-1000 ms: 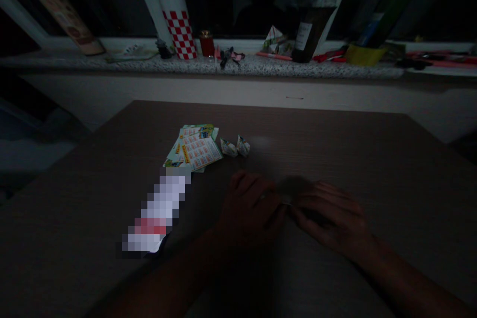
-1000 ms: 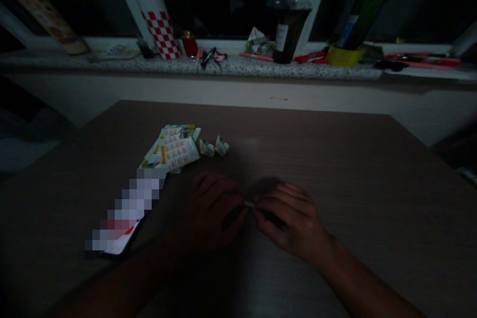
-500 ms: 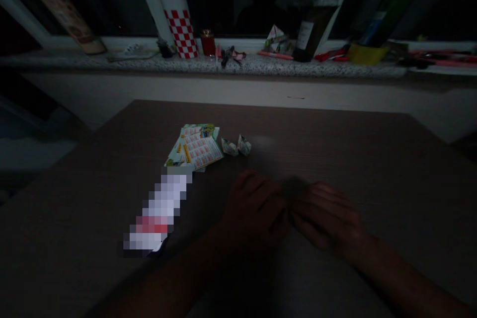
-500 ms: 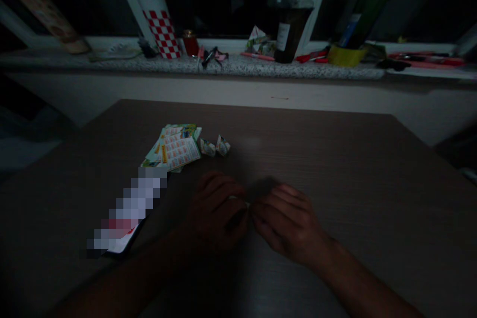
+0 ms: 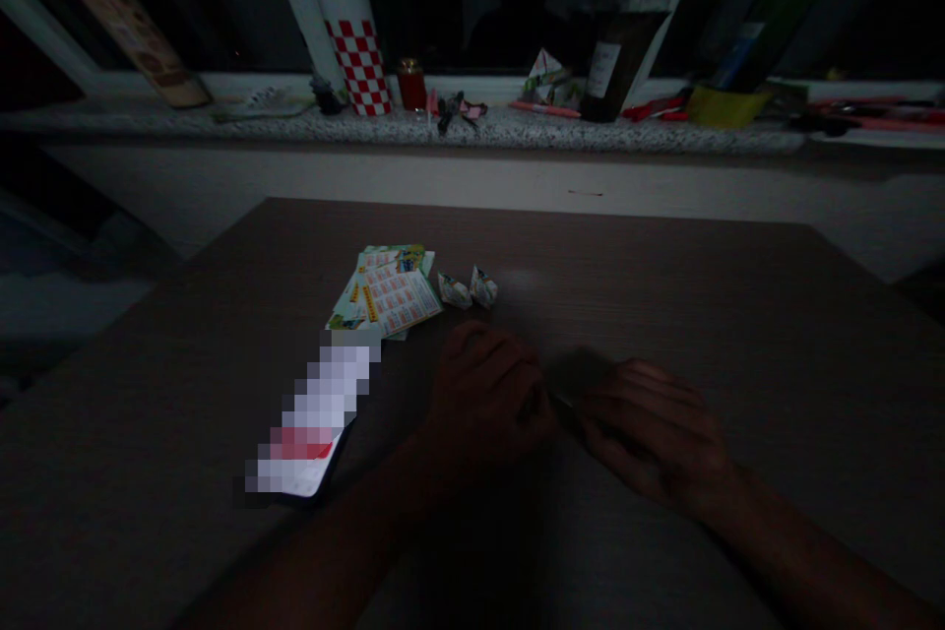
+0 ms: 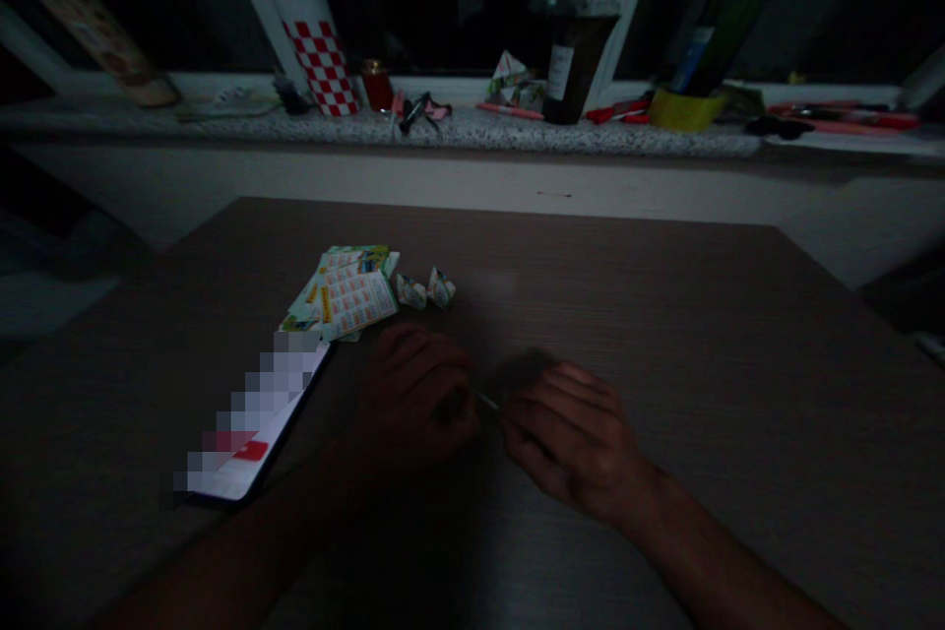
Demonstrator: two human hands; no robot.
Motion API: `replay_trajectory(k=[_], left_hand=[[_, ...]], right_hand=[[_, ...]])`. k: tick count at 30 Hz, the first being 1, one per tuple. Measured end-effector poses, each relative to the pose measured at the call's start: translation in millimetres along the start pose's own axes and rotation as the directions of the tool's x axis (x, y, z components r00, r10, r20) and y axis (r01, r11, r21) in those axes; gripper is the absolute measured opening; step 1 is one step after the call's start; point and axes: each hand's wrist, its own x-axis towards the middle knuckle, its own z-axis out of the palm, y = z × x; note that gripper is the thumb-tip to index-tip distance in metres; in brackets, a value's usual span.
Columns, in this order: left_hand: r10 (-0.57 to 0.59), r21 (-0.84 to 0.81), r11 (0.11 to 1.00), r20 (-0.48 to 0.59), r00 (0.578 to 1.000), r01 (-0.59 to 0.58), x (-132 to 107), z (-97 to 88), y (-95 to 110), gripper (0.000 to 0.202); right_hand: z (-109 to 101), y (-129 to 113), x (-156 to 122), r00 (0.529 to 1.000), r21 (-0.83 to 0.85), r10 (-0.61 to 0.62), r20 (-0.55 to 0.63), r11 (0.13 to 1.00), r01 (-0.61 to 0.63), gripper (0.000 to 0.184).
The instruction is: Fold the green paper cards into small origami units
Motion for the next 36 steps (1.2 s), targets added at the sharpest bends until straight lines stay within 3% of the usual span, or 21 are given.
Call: replay_trajectory(k=[12,17,20,22,26,36], left_hand=[[-0.114,0.046,0.992,-0.031,0.993,0.115,2.0,-9.7,-17.1,0.005],[-0.15,-0.01,0.989,-0.016,0.989,0.15,-4.1,-6.6,-6.0,0.006],[-0.128,-0.123,0.982,0.123,0.984,0.143,-11.1,1.4,7.4,0.012],[-0.152,-0.153,0.973,0.152,0.977,0.175,-14.8,5.9,14.1,0.025],[-0.177,-0.16,0.968,0.112,0.978,0.194,-18.0,9.7,17.7,0.035],[-0.141,-0.183,0.97,0.102,0.985,0.158,-19.8,9.4,9.6,0.021]], right_hand=[[-8.8,-0.2,4.3,0.997,-0.045,0.055,-0.051,0.997,-0.058,0.016],[-8.9,1.3,4.9,0.989,-0.037,0.098,-0.11,0.994,-0.102,0.016],[-6.3,-1.3,6.5,0.987,-0.013,0.106,-0.117,0.994,-0.109,0.017],[-3.6,-3.2,6.6,0.988,0.011,0.113,-0.109,0.994,-0.113,0.018],[2.2,-5.5,4.7,0.988,0.036,0.13,-0.087,0.991,-0.127,0.02],[4.6,-3.9,0.1,0.992,0.017,0.106,-0.075,0.994,-0.105,0.031]])
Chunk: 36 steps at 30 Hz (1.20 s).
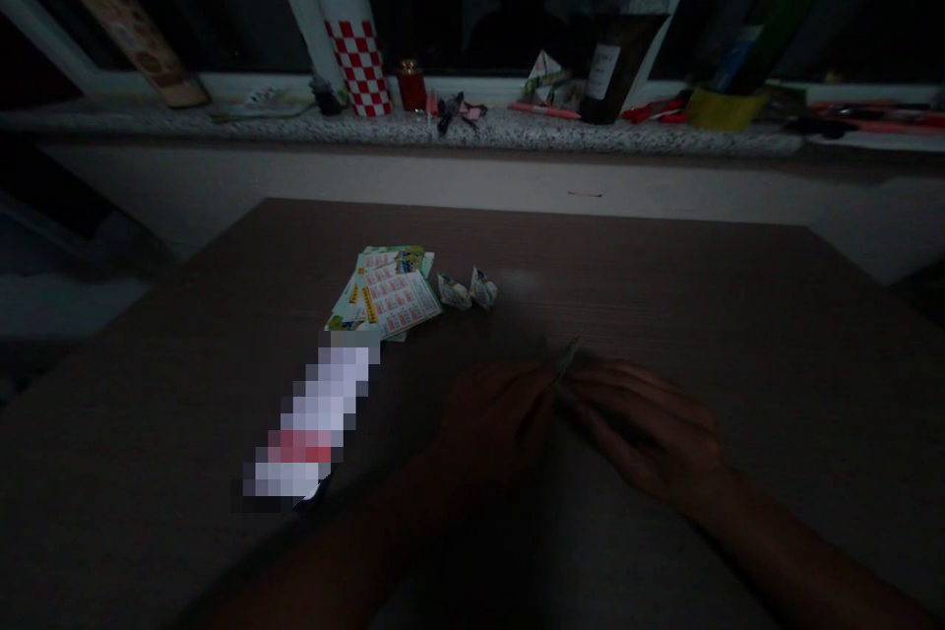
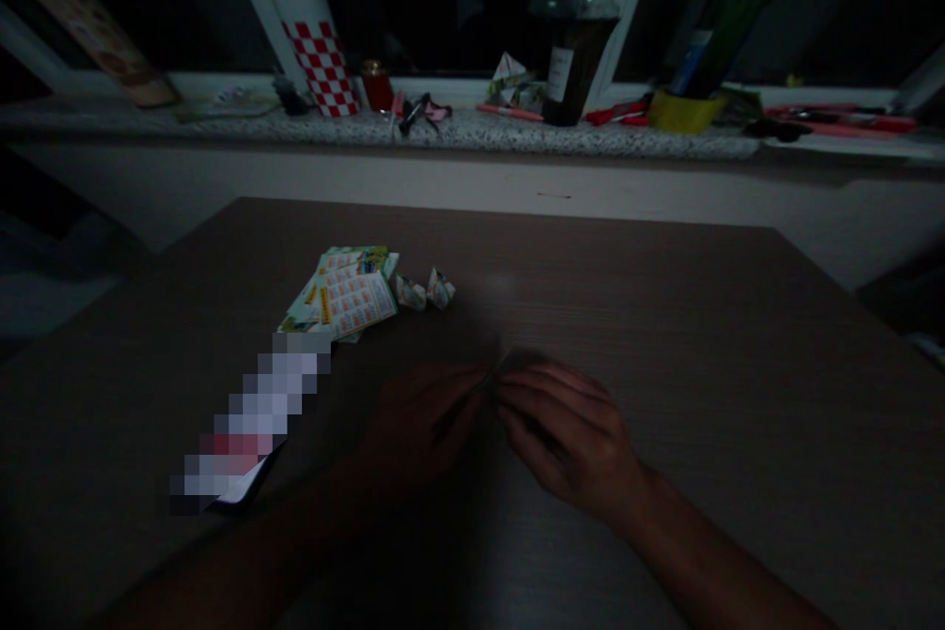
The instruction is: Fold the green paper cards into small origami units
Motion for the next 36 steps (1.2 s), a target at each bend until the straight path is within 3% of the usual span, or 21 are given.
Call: replay_trajectory(k=[6,12,25,36], left_hand=[[0.081,0.063,0.994,0.093,0.992,-0.087,2.5,-1.1,-1.0,0.021],[0.119,0.072,0.989,0.136,0.984,-0.13,6.5,-2.4,7.3,0.016],[0.214,-0.105,0.972,0.02,0.977,-0.211,3.6,-2.8,3.6,0.013],[0.256,-0.067,0.965,0.013,0.967,-0.255,2.7,-4.3,0.4,0.014]], right_hand=[[-1.4,-0.6,3.4,0.997,-0.046,0.019,-0.078,0.999,-0.022,0.022],[-0.4,-1.9,6.4,0.998,-0.061,-0.002,-0.057,0.998,-0.001,0.013],[0.6,3.6,3.7,0.999,-0.093,0.02,0.043,0.996,-0.016,0.014],[-3.9,7.2,5.7,0.999,-0.109,0.043,0.0,0.993,-0.043,0.014]])
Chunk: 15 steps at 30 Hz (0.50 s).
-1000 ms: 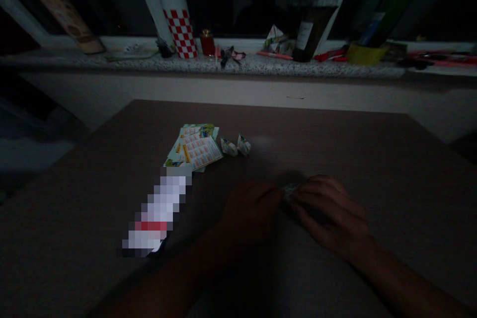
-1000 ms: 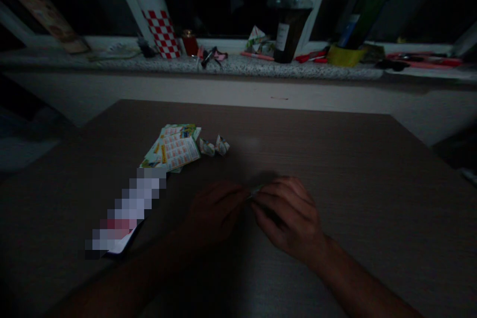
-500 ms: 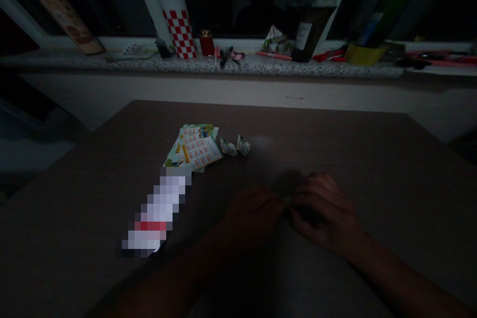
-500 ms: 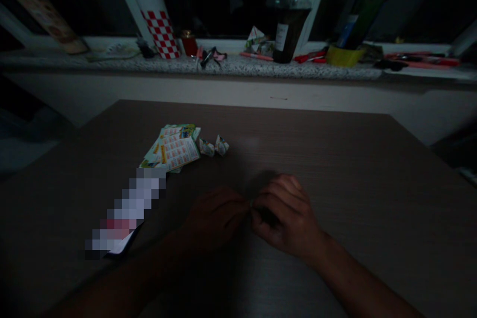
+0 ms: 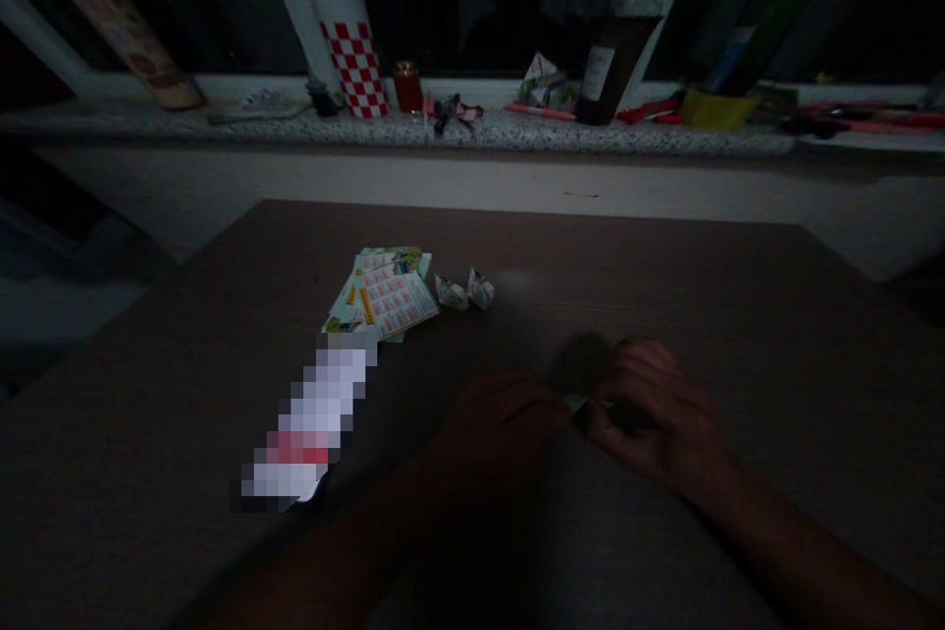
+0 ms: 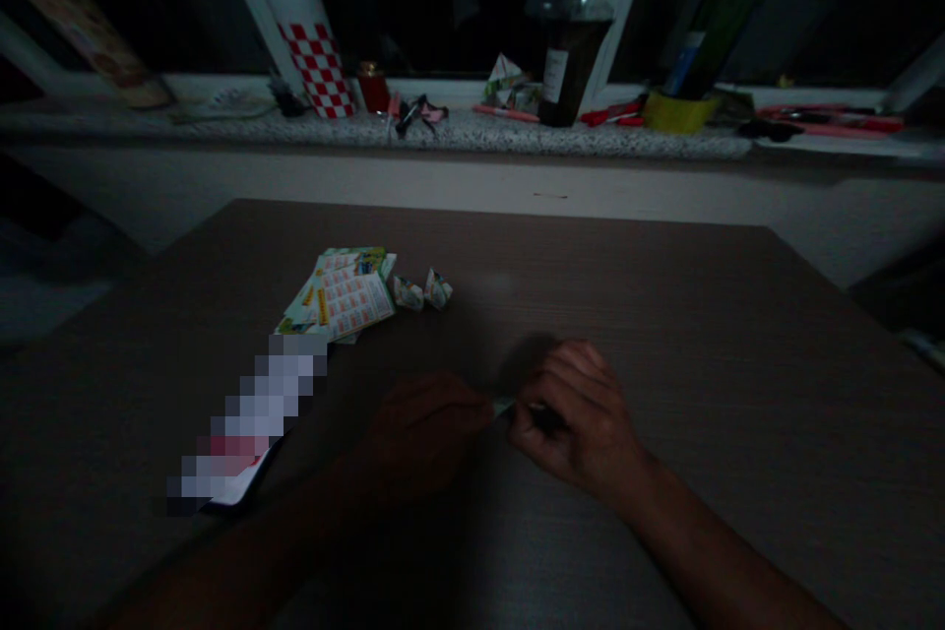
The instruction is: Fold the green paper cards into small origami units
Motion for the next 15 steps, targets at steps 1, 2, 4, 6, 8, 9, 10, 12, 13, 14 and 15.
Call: replay_trajectory(k=[1,2,4,6,8,9,10,12,13,14,15], left_hand=[[0.0,-0.003,1.0,0.0,1.0,0.0,-0.5,0.1,-0.6,0.015],[0.001,-0.01,1.0,0.001,1.0,-0.001,-1.2,0.3,-1.3,0.015],[-0.008,-0.025,1.0,-0.001,1.0,0.008,-2.6,0.7,-2.5,0.015],[-0.031,-0.043,0.999,-0.013,0.999,0.031,-4.1,0.5,-3.3,0.014],[-0.061,-0.07,0.996,-0.039,0.997,0.058,-5.0,-0.7,-4.0,0.013],[-0.089,-0.092,0.992,-0.049,0.995,0.085,-5.0,-1.8,-4.2,0.012],[-0.13,-0.118,0.985,-0.055,0.99,0.123,-4.7,-3.2,-4.3,0.011],[-0.288,-0.167,0.946,-0.042,0.957,0.278,-2.8,-6.6,-4.0,0.008],[-0.4,-0.187,0.902,-0.023,0.916,0.389,-1.2,-8.2,-3.6,0.008],[-0.514,-0.205,0.84,-0.003,0.858,0.503,0.6,-9.5,-3.1,0.008],[-0.616,-0.23,0.764,0.018,0.787,0.603,2.4,-10.3,-2.5,0.008]], right_hand=[[-0.9,1.4,0.4,1.0,-0.005,0.005,0.0,1.0,-0.005,0.014],[-1.8,2.8,0.7,1.0,-0.011,0.009,0.001,1.0,-0.009,0.015],[-3.5,6.0,0.9,1.0,-0.023,0.016,0.0,1.0,-0.016,0.016],[-5.3,9.5,0.3,1.0,-0.033,0.029,-0.002,0.999,-0.029,0.015],[-7.8,13.3,-0.8,0.998,-0.043,0.061,-0.007,0.997,-0.061,0.015],[-9.4,15.1,-1.4,0.997,-0.049,0.081,-0.01,0.996,-0.081,0.014],[-11.1,16.6,-2.0,0.994,-0.054,0.104,-0.013,0.993,-0.105,0.014],[-14.2,18.3,-3.0,0.987,-0.051,0.157,-0.012,0.986,-0.158,0.011],[-15.0,18.3,-3.4,0.983,-0.04,0.183,-0.012,0.982,-0.183,0.009],[-15.2,17.7,-3.6,0.978,-0.024,0.208,-0.009,0.978,-0.208,0.006],[-14.5,16.5,-3.9,0.973,-0.002,0.232,-0.002,0.973,-0.232,0.004]])
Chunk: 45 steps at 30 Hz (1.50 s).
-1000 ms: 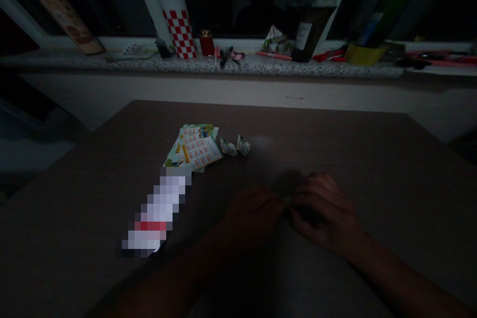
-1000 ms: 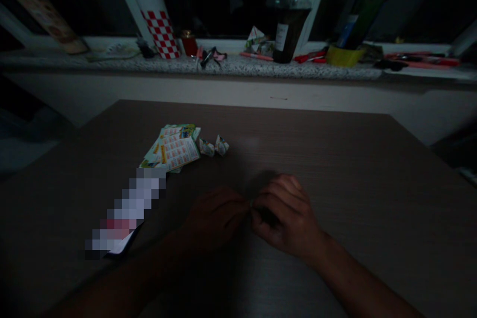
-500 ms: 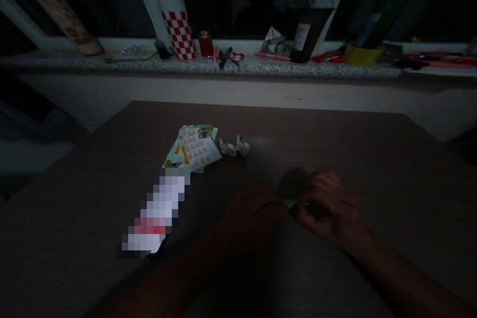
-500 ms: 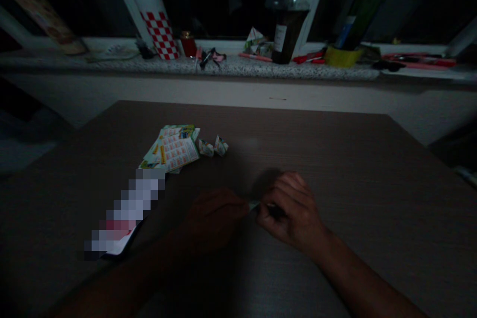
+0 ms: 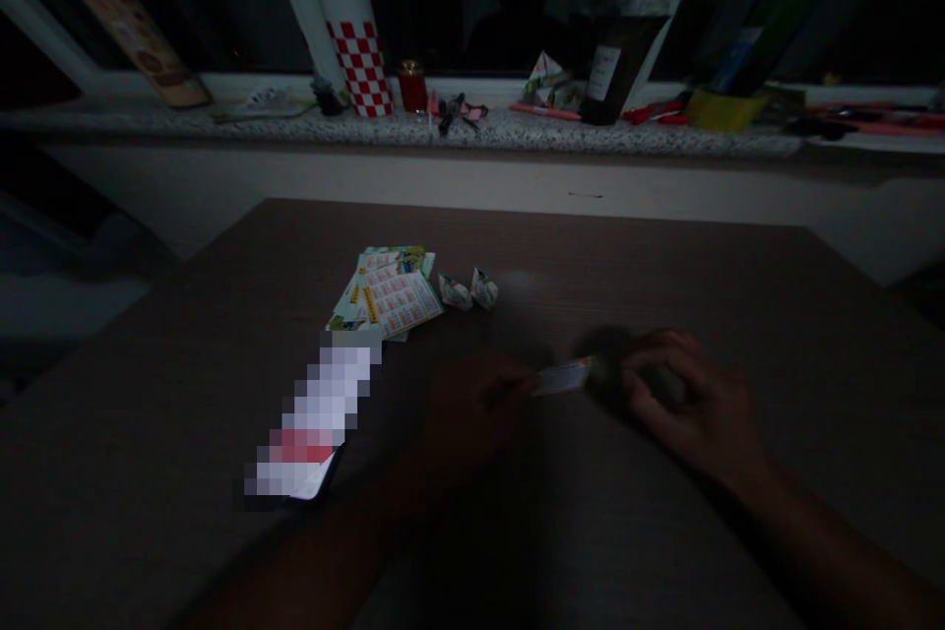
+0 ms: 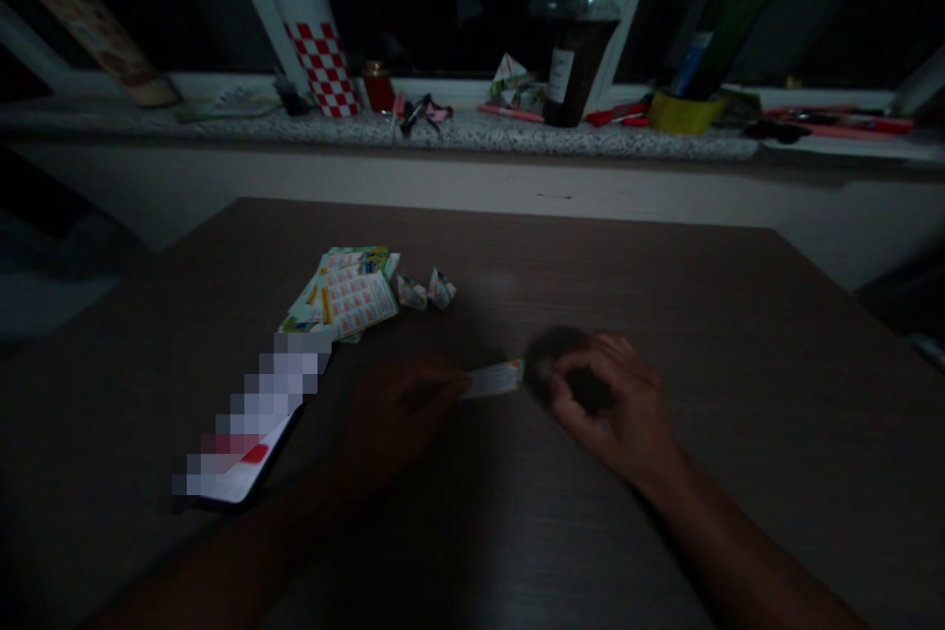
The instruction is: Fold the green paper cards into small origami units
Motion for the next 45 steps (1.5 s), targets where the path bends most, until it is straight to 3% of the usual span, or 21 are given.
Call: replay_trajectory(k=[3,8,12,18,24,29,34,37,40,43,45], left_hand=[[-0.245,-0.131,0.961,0.006,0.969,0.244,2.0,2.6,3.0,0.011],[-0.352,-0.292,0.877,0.153,0.923,0.382,1.0,11.2,-0.4,0.014],[-0.347,-0.305,0.853,0.274,0.897,0.424,0.2,13.3,-2.5,0.016],[-0.252,-0.321,0.853,0.438,0.863,0.412,0.5,15.1,-0.8,0.022],[-0.22,-0.374,0.814,0.511,0.831,0.445,2.1,14.8,-2.1,0.026],[-0.223,-0.497,0.658,0.589,0.777,0.566,3.8,14.9,-4.5,0.025],[-0.275,-0.558,0.512,0.614,0.74,0.653,4.5,14.6,-4.9,0.024],[-0.316,-0.588,0.441,0.606,0.73,0.678,4.4,15.5,-8.1,0.025],[-0.334,-0.601,0.419,0.594,0.731,0.68,4.6,16.5,-11.2,0.038],[-0.343,-0.599,0.47,0.553,0.759,0.648,4.2,15.9,-11.2,0.045],[-0.343,-0.572,0.561,0.498,0.797,0.599,2.9,14.2,-9.1,0.046]], right_hand=[[6.3,-5.2,-2.1,0.997,0.08,0.071,0.034,0.994,-0.074,0.008],[17.8,-10.8,-6.3,0.972,0.255,0.219,0.09,0.938,-0.235,0.004],[20.3,-10.1,-8.9,0.956,0.353,0.267,0.123,0.889,-0.294,0.006],[21.3,-9.7,-13.4,0.935,0.389,0.325,0.139,0.851,-0.354,0.01],[22.3,-12.6,-11.8,0.918,0.422,0.371,0.137,0.817,-0.393,0.01],[25.0,-15.1,-10.4,0.894,0.474,0.431,0.126,0.765,-0.436,0.008],[24.7,-12.0,-10.3,0.832,0.523,0.534,0.15,0.671,-0.525,0.018],[21.4,-9.0,-11.9,0.833,0.52,0.53,0.156,0.673,-0.526,0.022],[19.1,-8.3,-14.4,0.882,0.495,0.442,0.165,0.737,-0.461,0.022],[19.6,-8.0,-15.5,0.909,0.474,0.376,0.182,0.776,-0.416,0.017],[20.4,-7.1,-14.8,0.902,0.469,0.392,0.181,0.772,-0.429,0.016]])
